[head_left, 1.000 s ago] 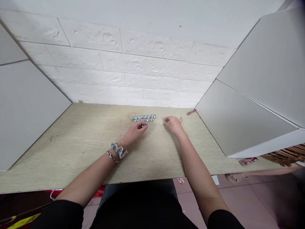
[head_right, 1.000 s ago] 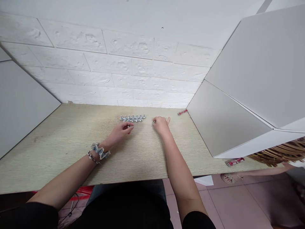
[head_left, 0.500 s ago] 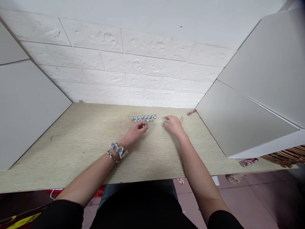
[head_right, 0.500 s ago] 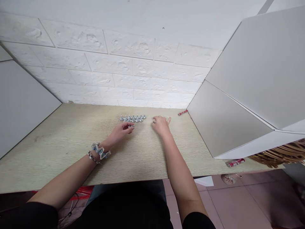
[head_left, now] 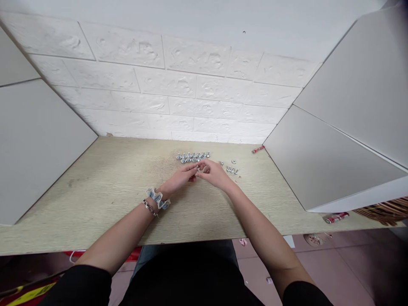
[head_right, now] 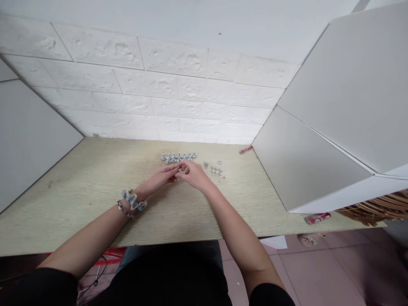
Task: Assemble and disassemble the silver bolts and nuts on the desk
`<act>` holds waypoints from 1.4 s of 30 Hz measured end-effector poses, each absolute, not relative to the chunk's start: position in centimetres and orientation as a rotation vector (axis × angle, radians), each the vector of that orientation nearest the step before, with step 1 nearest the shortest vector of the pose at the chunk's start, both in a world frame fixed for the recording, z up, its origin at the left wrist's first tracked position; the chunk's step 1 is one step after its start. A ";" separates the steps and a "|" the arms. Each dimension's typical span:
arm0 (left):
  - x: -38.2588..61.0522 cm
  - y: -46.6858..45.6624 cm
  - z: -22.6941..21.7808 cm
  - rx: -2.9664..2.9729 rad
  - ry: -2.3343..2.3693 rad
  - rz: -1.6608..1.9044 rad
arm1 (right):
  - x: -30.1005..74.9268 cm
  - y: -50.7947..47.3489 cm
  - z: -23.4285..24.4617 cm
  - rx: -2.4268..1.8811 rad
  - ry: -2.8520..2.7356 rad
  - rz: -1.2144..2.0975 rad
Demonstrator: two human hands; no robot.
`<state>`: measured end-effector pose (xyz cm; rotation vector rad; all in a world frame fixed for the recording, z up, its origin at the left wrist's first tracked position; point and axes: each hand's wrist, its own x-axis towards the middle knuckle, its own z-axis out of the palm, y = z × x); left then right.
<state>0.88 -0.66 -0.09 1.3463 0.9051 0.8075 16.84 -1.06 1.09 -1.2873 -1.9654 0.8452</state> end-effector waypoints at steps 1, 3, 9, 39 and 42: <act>0.9 -0.8 0.0 1.362 0.903 0.799 | 16.8 -1.1 1.1 -1.294 -1.938 0.879; 0.8 -1.0 0.1 1.407 0.906 0.796 | 16.8 -1.1 1.1 -1.302 -1.903 0.909; 0.7 -1.3 0.5 1.594 0.887 0.781 | 16.4 -1.3 1.1 -1.274 -1.976 0.811; 0.5 -0.7 0.6 0.903 0.603 0.924 | 17.1 -0.1 0.9 -1.121 -1.487 1.044; 0.5 -0.7 0.8 0.874 0.693 0.943 | 19.7 1.2 1.1 -1.228 -1.421 0.856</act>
